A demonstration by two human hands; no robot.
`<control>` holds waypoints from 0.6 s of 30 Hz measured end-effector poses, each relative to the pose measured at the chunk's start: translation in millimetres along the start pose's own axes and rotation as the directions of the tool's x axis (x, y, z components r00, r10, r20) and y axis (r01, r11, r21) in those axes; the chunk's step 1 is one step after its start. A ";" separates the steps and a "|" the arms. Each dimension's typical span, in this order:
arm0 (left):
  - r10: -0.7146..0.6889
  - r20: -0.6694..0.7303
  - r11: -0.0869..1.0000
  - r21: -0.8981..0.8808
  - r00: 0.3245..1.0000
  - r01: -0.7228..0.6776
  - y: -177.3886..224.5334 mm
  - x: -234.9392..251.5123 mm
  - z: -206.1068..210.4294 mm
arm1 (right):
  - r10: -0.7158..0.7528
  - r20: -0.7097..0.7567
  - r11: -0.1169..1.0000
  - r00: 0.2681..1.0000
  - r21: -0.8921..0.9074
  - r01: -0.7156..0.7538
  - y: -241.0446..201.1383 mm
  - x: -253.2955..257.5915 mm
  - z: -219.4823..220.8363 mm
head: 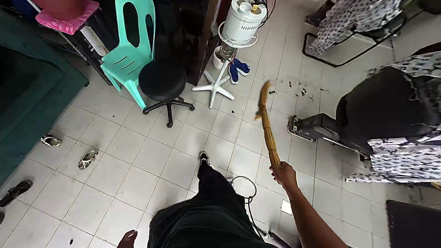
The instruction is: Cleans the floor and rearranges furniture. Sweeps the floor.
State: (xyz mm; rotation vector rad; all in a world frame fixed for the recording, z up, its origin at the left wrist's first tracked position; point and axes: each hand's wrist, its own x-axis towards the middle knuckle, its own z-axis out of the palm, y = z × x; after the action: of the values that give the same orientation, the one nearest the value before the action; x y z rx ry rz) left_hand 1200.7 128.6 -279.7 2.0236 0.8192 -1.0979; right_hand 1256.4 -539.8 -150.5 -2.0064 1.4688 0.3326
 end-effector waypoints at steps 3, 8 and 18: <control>0.074 0.057 0.986 0.148 0.996 -0.082 98.7 12.3 31.8 | -0.035 0.159 0.997 0.987 -0.067 0.046 -49.0 49.9 -29.6; 0.203 -0.014 0.979 -0.022 0.979 -0.203 278.1 46.3 62.9 | -0.078 0.337 0.978 0.938 -0.159 0.138 -127.3 93.0 -30.7; 0.151 0.082 0.823 -0.563 0.985 -0.079 530.4 175.4 81.1 | -0.172 0.386 0.924 0.906 -0.255 0.284 -218.4 128.1 -19.5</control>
State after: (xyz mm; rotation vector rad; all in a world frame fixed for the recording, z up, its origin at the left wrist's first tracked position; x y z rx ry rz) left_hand 1656.1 -201.9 -324.8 1.4732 0.8244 -0.7841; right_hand 1500.0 -609.2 -131.7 -2.1885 0.9848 0.8200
